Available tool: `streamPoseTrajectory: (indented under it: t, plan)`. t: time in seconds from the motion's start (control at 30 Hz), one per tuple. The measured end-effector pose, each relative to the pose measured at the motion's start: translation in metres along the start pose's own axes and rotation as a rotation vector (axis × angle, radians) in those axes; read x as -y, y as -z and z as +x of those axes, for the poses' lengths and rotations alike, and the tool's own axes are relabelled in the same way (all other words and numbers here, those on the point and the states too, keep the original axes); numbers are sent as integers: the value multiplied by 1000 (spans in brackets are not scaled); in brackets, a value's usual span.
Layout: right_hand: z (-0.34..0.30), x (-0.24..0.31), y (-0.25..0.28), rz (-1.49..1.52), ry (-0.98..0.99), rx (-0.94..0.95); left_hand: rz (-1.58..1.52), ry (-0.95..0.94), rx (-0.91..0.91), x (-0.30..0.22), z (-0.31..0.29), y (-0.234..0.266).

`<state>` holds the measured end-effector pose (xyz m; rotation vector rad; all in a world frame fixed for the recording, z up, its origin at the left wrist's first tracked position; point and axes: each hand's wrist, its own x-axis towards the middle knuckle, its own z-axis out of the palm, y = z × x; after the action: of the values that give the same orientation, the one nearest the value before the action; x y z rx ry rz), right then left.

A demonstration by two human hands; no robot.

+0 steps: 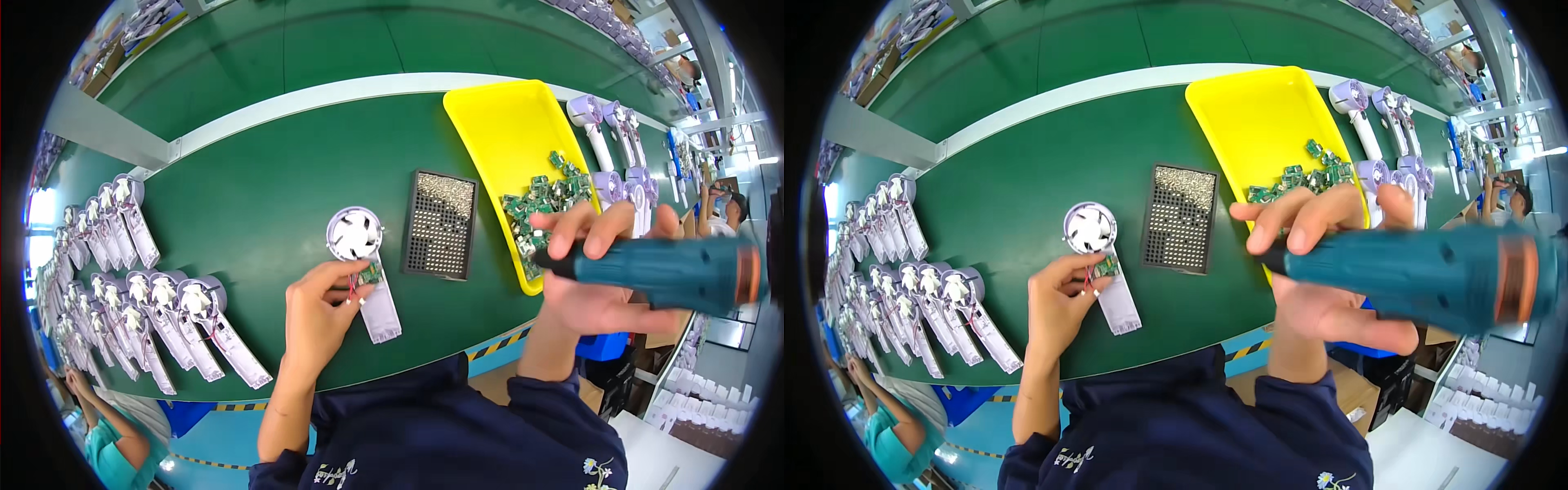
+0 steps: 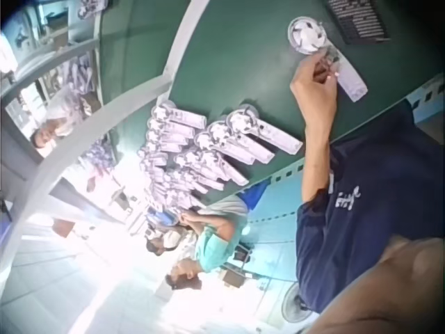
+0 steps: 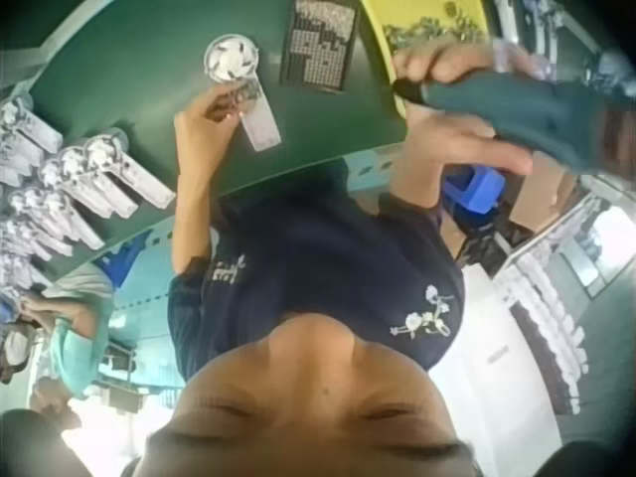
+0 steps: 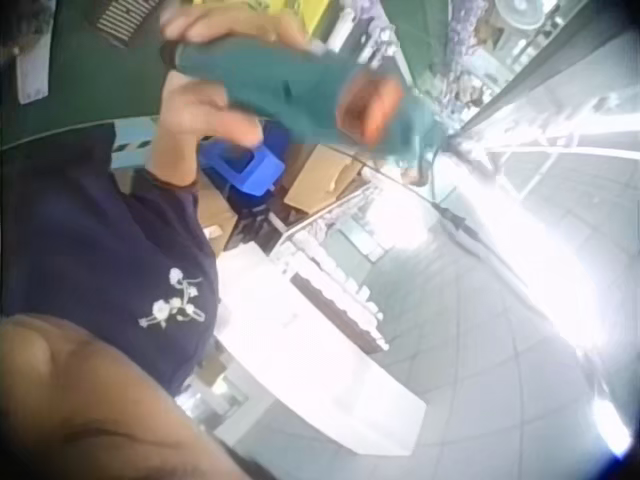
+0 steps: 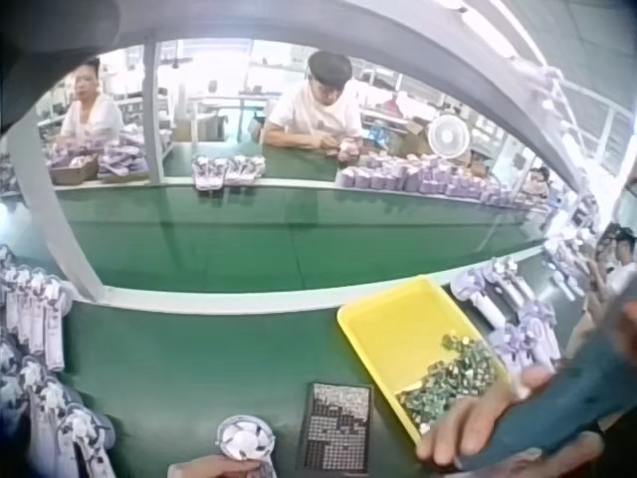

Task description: Assemble handheld portable fans by installing circuit boards and using an electric screwdriver.

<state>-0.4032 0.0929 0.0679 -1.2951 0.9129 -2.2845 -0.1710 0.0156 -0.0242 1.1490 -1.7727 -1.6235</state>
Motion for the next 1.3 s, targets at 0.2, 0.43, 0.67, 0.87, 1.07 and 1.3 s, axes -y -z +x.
streamPoseTrajectory:
  t: [0.2, 0.43, 0.67, 0.87, 1.07, 1.3]
  plan:
    - [-18, -63, 33, 145, -13, -141, -40, 17, -3, -1, 18, -12]
    - [-30, -75, 33, 213, -138, -127, -114, 37, -30, 4, 18, -12]
    - [-33, -84, 36, 161, -114, -149, -111, 51, -31, 2, 18, -13]
    - [-34, -85, 34, 144, -159, -166, -116, 55, -29, 2, 18, -13]
    - [-35, -89, 38, 146, -131, -82, -105, 52, -26, 0, 19, -14]
    - [-37, -84, 35, 79, -135, -12, -126, 28, -45, 1, 19, -14]
